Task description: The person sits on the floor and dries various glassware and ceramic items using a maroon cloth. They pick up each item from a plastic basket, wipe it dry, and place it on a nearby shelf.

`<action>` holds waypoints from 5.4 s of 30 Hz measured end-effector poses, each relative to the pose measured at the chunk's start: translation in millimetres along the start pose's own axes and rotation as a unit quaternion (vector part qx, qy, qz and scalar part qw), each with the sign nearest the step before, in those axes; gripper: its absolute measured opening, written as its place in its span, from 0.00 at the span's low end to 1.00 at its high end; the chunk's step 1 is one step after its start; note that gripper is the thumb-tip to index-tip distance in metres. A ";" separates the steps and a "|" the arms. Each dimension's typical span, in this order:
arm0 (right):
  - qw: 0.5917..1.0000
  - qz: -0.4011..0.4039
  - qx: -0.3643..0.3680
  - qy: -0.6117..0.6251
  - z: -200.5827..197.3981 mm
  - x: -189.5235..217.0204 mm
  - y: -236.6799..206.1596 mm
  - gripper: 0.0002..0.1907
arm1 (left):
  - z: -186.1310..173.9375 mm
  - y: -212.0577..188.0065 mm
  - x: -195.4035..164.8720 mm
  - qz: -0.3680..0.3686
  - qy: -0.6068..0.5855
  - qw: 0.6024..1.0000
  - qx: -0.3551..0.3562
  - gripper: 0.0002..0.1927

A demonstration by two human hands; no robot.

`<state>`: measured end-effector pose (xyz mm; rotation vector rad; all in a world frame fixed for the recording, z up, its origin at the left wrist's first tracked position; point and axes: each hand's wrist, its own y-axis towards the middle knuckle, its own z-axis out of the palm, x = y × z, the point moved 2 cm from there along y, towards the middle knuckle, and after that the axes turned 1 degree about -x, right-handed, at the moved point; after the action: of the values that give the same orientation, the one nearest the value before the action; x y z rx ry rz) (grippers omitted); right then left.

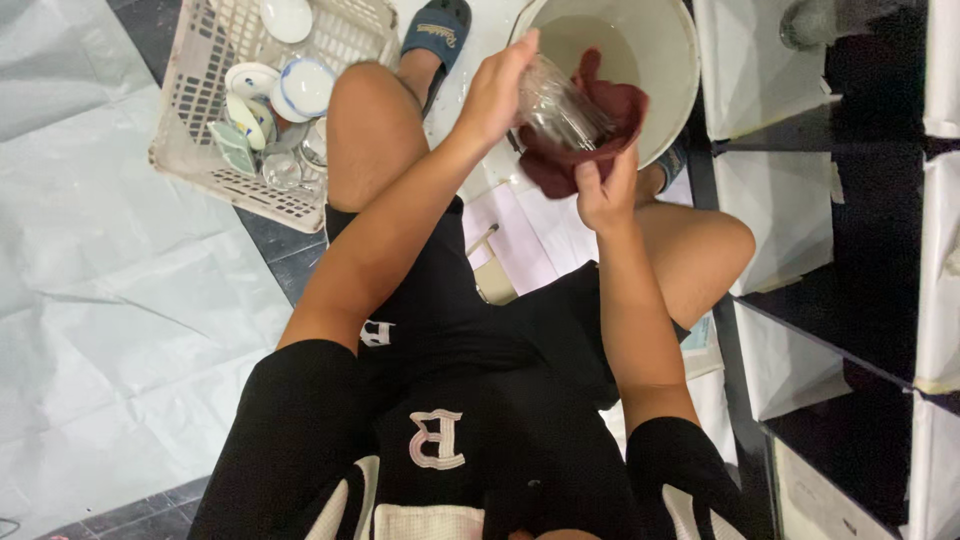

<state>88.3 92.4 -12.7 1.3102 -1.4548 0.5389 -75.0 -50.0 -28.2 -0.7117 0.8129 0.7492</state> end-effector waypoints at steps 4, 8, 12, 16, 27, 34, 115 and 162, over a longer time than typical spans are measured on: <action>0.995 0.082 0.026 0.040 -4.9 -3.5 4.0 0.20 | -2.0 -5.3 -1.1 -0.027 0.062 0.998 -0.001 0.25; 0.991 0.136 0.008 -0.016 -10.9 9.4 19.1 0.15 | 5.5 -17.3 -14.0 0.079 0.242 0.966 0.037 0.23; 0.988 0.153 0.015 -0.017 -19.3 9.9 27.1 0.13 | 17.2 -32.2 -30.0 0.184 0.240 0.948 0.100 0.21; 0.918 0.295 0.030 0.264 -20.0 -11.5 20.6 0.15 | 19.8 -46.7 -50.8 0.299 0.293 0.894 0.160 0.24; 0.985 0.109 0.036 -0.131 -18.2 26.6 27.0 0.10 | -3.6 -35.6 -69.5 0.141 0.346 0.914 0.156 0.23; 0.996 0.051 0.051 -0.044 22.9 27.6 30.1 0.12 | -25.0 -50.1 -70.5 0.133 0.357 0.922 0.077 0.22; 0.821 0.308 0.124 0.464 -20.3 -35.6 -28.8 0.46 | 36.3 -30.0 -3.6 0.147 0.073 0.948 0.271 0.20; 0.938 0.185 0.203 0.213 2.3 7.8 11.5 0.24 | 1.4 -53.8 -28.7 0.407 0.649 0.641 0.052 0.26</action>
<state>78.2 90.4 -3.0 1.1276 -1.2588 1.3443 -45.0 -86.5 10.3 -0.7038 2.6275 0.8989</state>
